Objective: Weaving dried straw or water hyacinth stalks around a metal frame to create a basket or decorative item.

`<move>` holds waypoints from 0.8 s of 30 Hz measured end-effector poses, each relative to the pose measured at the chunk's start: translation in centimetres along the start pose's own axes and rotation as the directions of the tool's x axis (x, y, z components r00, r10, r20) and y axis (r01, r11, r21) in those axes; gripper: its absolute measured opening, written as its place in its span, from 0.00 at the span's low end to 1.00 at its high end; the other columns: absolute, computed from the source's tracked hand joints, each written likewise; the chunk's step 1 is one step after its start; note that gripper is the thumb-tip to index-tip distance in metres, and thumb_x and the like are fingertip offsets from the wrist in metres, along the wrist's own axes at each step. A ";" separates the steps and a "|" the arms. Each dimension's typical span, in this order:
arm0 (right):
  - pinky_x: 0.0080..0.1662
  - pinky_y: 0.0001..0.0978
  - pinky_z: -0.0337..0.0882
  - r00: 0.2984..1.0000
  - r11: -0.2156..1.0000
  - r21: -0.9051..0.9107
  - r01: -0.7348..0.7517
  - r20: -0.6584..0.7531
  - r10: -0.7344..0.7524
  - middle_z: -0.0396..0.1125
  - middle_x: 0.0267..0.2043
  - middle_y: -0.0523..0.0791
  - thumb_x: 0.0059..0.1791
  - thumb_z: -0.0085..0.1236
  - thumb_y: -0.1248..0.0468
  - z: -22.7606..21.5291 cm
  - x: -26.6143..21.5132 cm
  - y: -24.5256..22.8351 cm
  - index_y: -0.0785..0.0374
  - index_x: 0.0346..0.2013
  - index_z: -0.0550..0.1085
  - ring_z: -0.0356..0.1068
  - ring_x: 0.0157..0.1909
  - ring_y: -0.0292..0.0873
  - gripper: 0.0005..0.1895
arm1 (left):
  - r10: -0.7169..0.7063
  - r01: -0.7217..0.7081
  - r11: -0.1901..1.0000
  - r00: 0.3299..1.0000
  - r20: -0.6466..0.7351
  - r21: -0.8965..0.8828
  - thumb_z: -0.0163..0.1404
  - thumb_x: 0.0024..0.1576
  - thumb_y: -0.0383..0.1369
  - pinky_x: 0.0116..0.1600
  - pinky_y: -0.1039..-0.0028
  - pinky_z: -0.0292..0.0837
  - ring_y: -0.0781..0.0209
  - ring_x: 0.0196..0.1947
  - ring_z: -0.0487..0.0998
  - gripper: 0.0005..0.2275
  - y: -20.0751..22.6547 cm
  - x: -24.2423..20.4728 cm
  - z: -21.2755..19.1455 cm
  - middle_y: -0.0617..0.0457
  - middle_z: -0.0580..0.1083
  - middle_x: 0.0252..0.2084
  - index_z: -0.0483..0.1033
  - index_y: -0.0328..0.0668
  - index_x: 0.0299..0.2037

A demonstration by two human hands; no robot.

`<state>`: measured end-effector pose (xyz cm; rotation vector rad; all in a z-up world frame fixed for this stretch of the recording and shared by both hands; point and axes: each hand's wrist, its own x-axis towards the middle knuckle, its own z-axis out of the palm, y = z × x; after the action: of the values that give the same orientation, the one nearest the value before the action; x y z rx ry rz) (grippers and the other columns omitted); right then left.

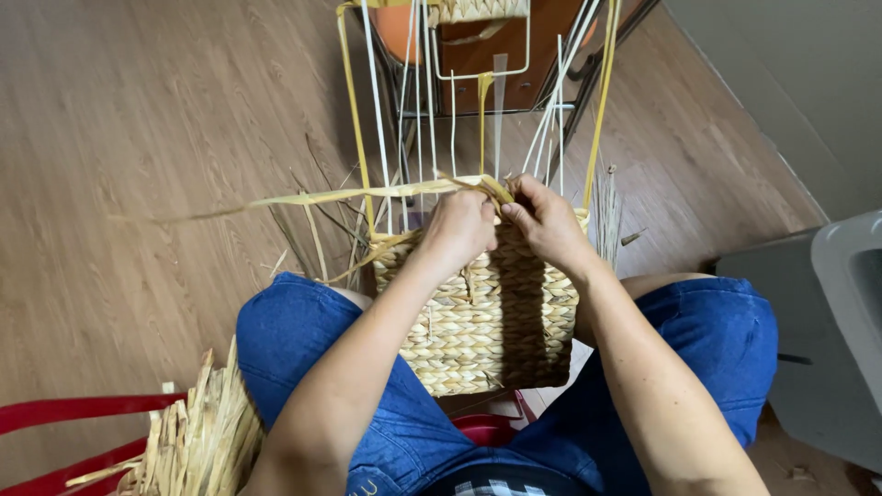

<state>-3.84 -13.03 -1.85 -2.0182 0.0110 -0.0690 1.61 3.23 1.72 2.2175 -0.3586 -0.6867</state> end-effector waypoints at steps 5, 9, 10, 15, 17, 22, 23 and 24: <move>0.39 0.26 0.69 0.997 0.990 0.121 -0.075 0.008 0.075 0.70 0.34 0.41 0.55 0.56 0.68 0.0 0.1 1.0 0.66 0.44 0.72 0.66 0.36 0.32 0.05 | 0.032 -0.034 0.999 0.996 -0.085 -0.017 0.46 0.62 0.33 0.23 0.71 0.69 0.62 0.17 0.75 0.13 -0.1 0.7 -0.6 0.47 0.77 0.22 0.74 0.42 0.55; 0.34 0.22 0.68 0.976 0.924 0.316 -0.218 0.051 0.213 0.70 0.31 0.38 0.54 0.56 0.69 0.5 0.5 1.7 0.66 0.41 0.75 0.67 0.31 0.30 0.03 | 0.277 -0.294 0.956 0.896 -0.346 0.003 0.48 0.66 0.36 0.23 0.71 0.70 0.60 0.20 0.75 0.11 -1.7 -0.1 -0.4 0.52 0.81 0.31 0.80 0.36 0.45; 0.34 0.22 0.68 0.976 0.923 0.317 -0.218 0.052 0.213 0.70 0.31 0.38 0.54 0.56 0.69 0.7 0.6 2.1 0.66 0.41 0.75 0.67 0.31 0.30 0.03 | 0.276 -0.293 0.956 0.897 -0.346 0.004 0.48 0.66 0.36 0.23 0.71 0.70 0.60 0.20 0.75 0.11 -2.5 -0.1 0.3 0.52 0.81 0.31 0.80 0.36 0.45; 0.39 0.23 0.72 0.993 0.972 0.218 -0.083 -0.068 0.100 0.76 0.35 0.39 0.51 0.59 0.70 1.5 1.2 3.5 0.68 0.43 0.79 0.71 0.36 0.28 0.07 | 0.127 -0.231 0.779 0.969 -0.214 -0.583 0.45 0.65 0.39 0.37 0.76 0.85 0.62 0.32 0.85 0.15 -1.3 -2.3 0.0 0.47 0.82 0.35 0.79 0.42 0.54; 0.38 0.23 0.72 0.993 0.985 0.141 -0.096 -0.058 0.105 0.76 0.34 0.41 0.51 0.60 0.70 1.6 1.1 2.8 0.67 0.42 0.80 0.72 0.34 0.29 0.07 | 0.212 -0.317 0.734 0.947 -0.241 -0.600 0.45 0.65 0.39 0.39 0.76 0.85 0.63 0.35 0.85 0.16 -0.5 -3.6 0.0 0.48 0.82 0.38 0.75 0.43 0.58; 0.31 0.29 0.70 0.963 0.963 -0.008 -0.269 -0.015 0.268 0.76 0.30 0.42 0.46 0.64 0.69 0.6 0.4 -1.4 0.64 0.41 0.81 0.69 0.27 0.33 0.09 | 0.522 -0.654 0.622 0.756 -0.395 -0.429 0.47 0.70 0.40 0.53 0.73 0.84 0.60 0.49 0.84 0.16 -1.1 -5.3 1.4 0.44 0.79 0.54 0.75 0.39 0.60; 0.34 0.27 0.71 0.990 0.989 0.040 -0.139 -0.008 0.140 0.76 0.31 0.42 0.45 0.65 0.71 1.0 0.4 0.6 0.65 0.38 0.82 0.70 0.30 0.32 0.07 | 0.549 -0.673 0.605 0.740 -0.390 -0.426 0.47 0.69 0.39 0.52 0.71 0.83 0.58 0.48 0.82 0.14 0.0 -6.2 0.7 0.41 0.78 0.53 0.75 0.41 0.58; 0.38 0.25 0.73 1.000 0.996 0.088 -0.008 -0.008 0.008 0.76 0.32 0.42 0.44 0.66 0.72 1.3 0.4 2.5 0.67 0.35 0.82 0.72 0.33 0.30 0.05 | 0.574 -0.691 0.586 0.722 -0.385 -0.422 0.47 0.68 0.38 0.51 0.69 0.81 0.56 0.48 0.81 0.12 1.1 -7.1 0.0 0.39 0.78 0.52 0.75 0.43 0.55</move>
<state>-3.29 -12.95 -4.66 -1.9297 0.0208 -0.0714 -4.21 5.74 5.11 1.4264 -0.7141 -0.1103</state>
